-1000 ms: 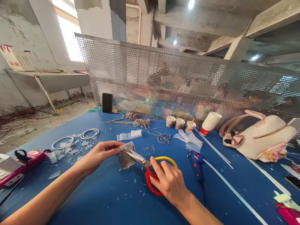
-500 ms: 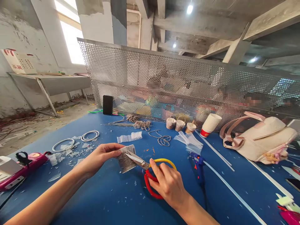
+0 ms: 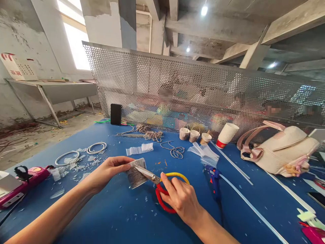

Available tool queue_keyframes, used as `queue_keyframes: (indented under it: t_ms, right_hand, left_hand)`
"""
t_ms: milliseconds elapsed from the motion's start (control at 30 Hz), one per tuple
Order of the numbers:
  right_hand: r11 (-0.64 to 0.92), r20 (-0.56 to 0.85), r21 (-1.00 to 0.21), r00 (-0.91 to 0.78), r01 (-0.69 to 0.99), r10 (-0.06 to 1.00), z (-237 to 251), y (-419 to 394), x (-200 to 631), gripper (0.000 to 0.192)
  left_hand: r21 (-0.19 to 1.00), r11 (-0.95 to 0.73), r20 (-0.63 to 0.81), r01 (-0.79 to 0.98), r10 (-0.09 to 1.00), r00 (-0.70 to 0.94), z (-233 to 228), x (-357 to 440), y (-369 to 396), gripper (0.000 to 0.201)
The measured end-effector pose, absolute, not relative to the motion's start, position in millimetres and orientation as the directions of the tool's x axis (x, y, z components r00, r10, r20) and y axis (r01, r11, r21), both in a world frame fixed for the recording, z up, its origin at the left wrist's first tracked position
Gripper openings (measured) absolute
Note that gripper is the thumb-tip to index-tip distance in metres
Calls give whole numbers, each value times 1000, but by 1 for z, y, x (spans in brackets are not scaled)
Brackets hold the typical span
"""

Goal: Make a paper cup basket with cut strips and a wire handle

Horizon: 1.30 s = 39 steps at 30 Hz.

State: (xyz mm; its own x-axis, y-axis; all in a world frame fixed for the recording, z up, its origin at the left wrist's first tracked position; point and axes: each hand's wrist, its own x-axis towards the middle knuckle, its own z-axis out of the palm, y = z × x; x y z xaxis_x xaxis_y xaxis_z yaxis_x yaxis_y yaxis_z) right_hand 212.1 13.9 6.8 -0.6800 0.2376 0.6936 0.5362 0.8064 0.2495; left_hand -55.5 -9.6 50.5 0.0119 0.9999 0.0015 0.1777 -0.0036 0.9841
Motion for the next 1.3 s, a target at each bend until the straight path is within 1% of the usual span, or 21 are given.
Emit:
queue_keyframes:
  t_ms: [267, 500, 733, 1000, 1300]
  right_hand:
    - [812, 680, 254, -694, 526, 237, 3, 16, 213, 34]
    - [786, 700, 248, -666, 566, 259, 0, 15, 212, 36]
    - [787, 702, 304, -685, 537, 196, 6, 17, 212, 35]
    - [804, 688, 302, -701, 512, 188, 9, 20, 211, 33]
    - [837, 668, 280, -722, 469, 181, 9, 22, 212, 34]
  left_hand:
    - [984, 11, -17, 178, 999, 32, 48, -58, -8, 27]
    - [991, 26, -32, 134, 999, 39, 47, -58, -7, 28]
    - [990, 32, -38, 135, 998, 45, 48, -59, -8, 26]
    - [992, 25, -35, 124, 997, 74, 49, -59, -8, 24]
    - [983, -2, -19, 181, 993, 116, 48, -62, -7, 22]
